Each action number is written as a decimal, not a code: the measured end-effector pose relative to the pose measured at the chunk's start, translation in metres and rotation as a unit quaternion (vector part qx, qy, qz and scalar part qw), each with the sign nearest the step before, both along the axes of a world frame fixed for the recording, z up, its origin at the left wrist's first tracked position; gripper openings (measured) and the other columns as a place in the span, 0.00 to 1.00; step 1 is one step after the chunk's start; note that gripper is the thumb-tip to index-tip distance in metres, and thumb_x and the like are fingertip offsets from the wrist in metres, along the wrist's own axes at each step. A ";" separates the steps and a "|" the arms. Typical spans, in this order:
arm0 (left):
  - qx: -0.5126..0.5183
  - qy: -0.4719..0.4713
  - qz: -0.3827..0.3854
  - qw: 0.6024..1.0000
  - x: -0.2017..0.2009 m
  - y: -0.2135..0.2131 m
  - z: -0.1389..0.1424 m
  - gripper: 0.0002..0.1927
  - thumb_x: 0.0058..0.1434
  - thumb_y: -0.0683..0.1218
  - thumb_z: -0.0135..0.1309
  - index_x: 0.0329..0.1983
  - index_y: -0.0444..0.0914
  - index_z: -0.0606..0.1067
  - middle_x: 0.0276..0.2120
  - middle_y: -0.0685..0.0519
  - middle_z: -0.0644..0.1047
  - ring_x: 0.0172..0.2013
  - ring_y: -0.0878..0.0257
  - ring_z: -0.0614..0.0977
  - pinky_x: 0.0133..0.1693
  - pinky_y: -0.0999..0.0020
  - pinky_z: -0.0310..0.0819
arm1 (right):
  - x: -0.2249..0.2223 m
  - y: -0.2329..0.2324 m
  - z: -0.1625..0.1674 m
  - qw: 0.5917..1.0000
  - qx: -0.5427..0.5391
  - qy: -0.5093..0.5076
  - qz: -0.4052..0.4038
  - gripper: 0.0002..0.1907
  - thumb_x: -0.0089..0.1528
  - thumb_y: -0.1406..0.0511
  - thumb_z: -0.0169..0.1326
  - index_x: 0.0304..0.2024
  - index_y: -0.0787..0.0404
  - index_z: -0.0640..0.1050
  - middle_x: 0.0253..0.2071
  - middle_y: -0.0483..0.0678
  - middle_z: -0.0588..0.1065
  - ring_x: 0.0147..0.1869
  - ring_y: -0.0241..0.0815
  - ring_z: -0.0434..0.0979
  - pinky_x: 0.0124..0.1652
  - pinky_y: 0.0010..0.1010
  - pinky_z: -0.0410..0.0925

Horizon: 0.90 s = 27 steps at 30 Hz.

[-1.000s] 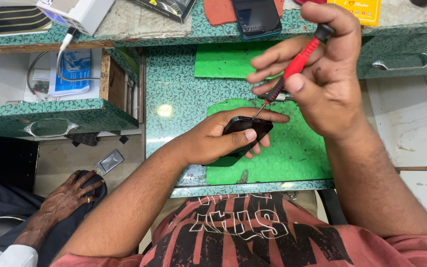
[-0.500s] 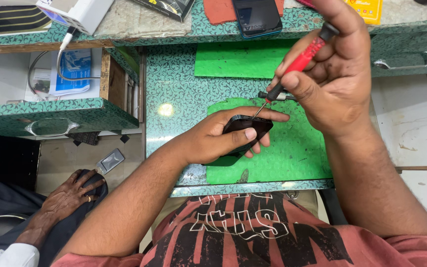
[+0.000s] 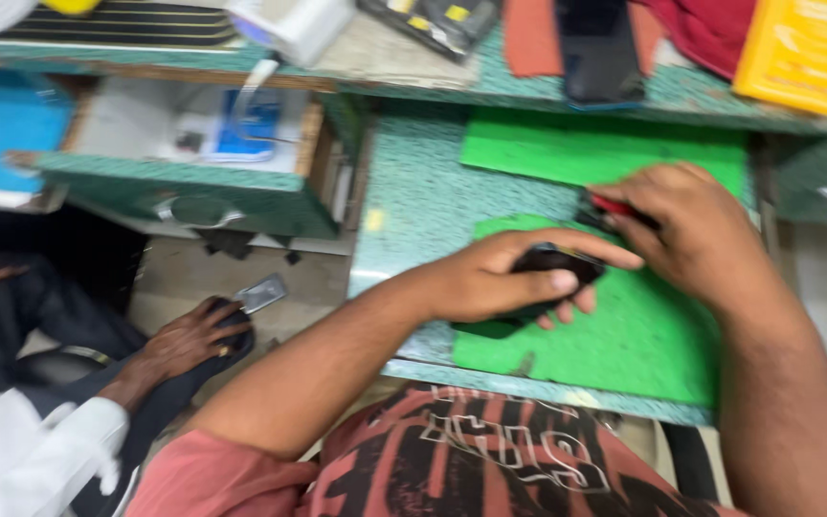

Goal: The person holds a smartphone and applies liquid from a bottle onto its screen, then wipes the screen with a small cloth. They use a pen-like tool and a screwdriver on the phone edges, then position a screen protector over the display and press it down, working at a repair counter with a green mat.

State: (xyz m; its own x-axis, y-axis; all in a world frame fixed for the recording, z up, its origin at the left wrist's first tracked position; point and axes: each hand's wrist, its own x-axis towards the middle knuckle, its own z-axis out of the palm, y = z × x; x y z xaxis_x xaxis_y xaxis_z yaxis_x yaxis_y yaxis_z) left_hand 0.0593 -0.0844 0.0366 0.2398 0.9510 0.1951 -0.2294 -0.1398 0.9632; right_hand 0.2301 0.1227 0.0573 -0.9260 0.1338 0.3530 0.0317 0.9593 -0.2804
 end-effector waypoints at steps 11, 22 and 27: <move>0.114 -0.013 0.162 0.980 0.003 0.008 0.003 0.25 0.80 0.57 0.43 0.73 0.39 0.66 0.53 0.48 0.78 0.50 0.62 0.76 0.56 0.65 0.71 | 0.013 0.005 -0.058 0.911 -0.403 0.088 0.003 0.18 0.73 0.58 0.47 0.52 0.64 0.80 0.46 0.50 0.79 0.52 0.41 0.79 0.54 0.31 0.70; 0.206 0.291 0.338 0.871 -0.021 0.004 0.027 0.23 0.78 0.57 0.47 0.71 0.44 0.66 0.54 0.51 0.79 0.56 0.58 0.81 0.62 0.63 0.74 | -0.005 -0.006 -0.118 0.779 -0.621 0.005 0.087 0.26 0.65 0.68 0.54 0.65 0.71 0.69 0.60 0.53 0.74 0.64 0.43 0.73 0.61 0.36 0.65; 0.110 0.378 0.533 0.749 -0.132 -0.002 0.049 0.14 0.71 0.54 0.54 0.57 0.49 0.78 0.48 0.54 0.81 0.38 0.65 0.85 0.43 0.68 0.81 | -0.008 -0.011 -0.122 0.715 -0.699 0.000 0.010 0.27 0.63 0.70 0.48 0.66 0.67 0.69 0.59 0.51 0.75 0.60 0.41 0.74 0.58 0.34 0.66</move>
State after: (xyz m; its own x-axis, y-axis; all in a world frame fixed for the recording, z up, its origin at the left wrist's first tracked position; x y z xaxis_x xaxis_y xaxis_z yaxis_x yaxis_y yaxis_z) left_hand -0.0730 -0.0862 0.0855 -0.5116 0.6457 0.5668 0.7243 -0.0308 0.6888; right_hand 0.2217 0.1114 -0.0644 -0.9329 0.3419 -0.1129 0.0220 -0.2588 -0.9657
